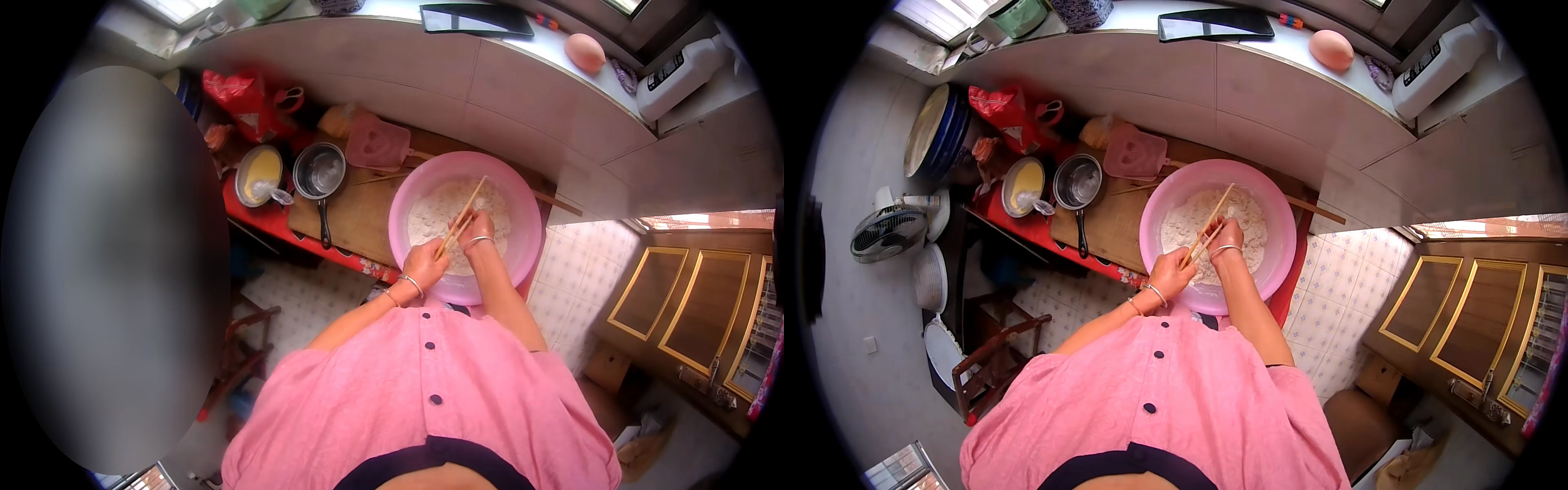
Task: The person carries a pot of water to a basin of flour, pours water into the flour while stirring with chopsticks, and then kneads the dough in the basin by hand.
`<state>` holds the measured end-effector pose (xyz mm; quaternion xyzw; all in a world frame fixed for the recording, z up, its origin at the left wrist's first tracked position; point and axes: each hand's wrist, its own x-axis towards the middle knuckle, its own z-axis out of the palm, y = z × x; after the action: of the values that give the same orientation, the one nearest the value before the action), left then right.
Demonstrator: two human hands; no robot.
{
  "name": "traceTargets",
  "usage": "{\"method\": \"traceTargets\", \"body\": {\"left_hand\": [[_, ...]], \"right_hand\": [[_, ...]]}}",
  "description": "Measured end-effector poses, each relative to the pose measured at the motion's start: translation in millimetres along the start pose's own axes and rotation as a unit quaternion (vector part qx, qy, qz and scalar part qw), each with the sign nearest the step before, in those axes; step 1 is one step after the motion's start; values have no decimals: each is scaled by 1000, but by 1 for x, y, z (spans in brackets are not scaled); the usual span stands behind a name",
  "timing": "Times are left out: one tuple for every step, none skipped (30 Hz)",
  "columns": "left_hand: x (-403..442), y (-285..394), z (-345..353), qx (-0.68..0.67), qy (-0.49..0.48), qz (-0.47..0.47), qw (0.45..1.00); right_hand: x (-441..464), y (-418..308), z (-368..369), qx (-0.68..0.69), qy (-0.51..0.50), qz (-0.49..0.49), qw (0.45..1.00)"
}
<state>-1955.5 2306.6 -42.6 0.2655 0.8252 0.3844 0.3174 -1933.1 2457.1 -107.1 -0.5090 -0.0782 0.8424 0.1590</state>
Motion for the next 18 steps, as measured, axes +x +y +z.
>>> {"method": "traceTargets", "body": {"left_hand": [[2,-3,1,-1,25,11,1000],[3,-1,-1,-2,48,24,999],[1,-1,-3,-1,47,22,999],[0,1,-4,26,34,15,999],[-2,3,-6,54,20,8,998],[-3,4,-5,55,18,8,998],[-5,4,-5,77,11,13,997],[-7,6,-4,98,5,17,995],[-11,7,-6,98,4,18,995],[-11,10,-9,99,7,30,995],[-12,11,-11,99,11,38,994],[-9,11,-11,97,15,37,994],[-7,9,-11,93,29,27,995],[-6,10,-12,91,40,18,995],[-6,10,-13,92,37,18,995],[-6,10,-14,106,38,32,993],[-8,11,-14,120,37,46,991],[-10,11,-14,121,33,46,991]], "right_hand": [[-12,8,4,-35,-1,-3,999],[-17,12,3,-41,-3,8,999],[-14,12,2,-40,-2,10,999],[-8,5,3,-47,-3,-3,999],[0,-3,1,-53,-5,-16,998],[9,-13,-2,-14,-18,-5,1000],[15,-14,-7,-12,-17,-5,1000],[13,-18,-5,-18,-15,-13,1000],[11,-20,-3,-24,-14,-21,999],[6,-14,-2,0,20,-19,1000],[-5,-7,1,-5,18,-18,1000],[-13,0,3,-14,17,-11,1000],[-22,9,4,-21,19,-2,1000],[-26,15,3,-25,3,7,1000],[-27,13,4,-22,4,7,1000],[-26,8,6,-33,0,6,999],[-24,1,7,-43,-3,7,999],[-13,-8,8,-30,11,3,999]]}}
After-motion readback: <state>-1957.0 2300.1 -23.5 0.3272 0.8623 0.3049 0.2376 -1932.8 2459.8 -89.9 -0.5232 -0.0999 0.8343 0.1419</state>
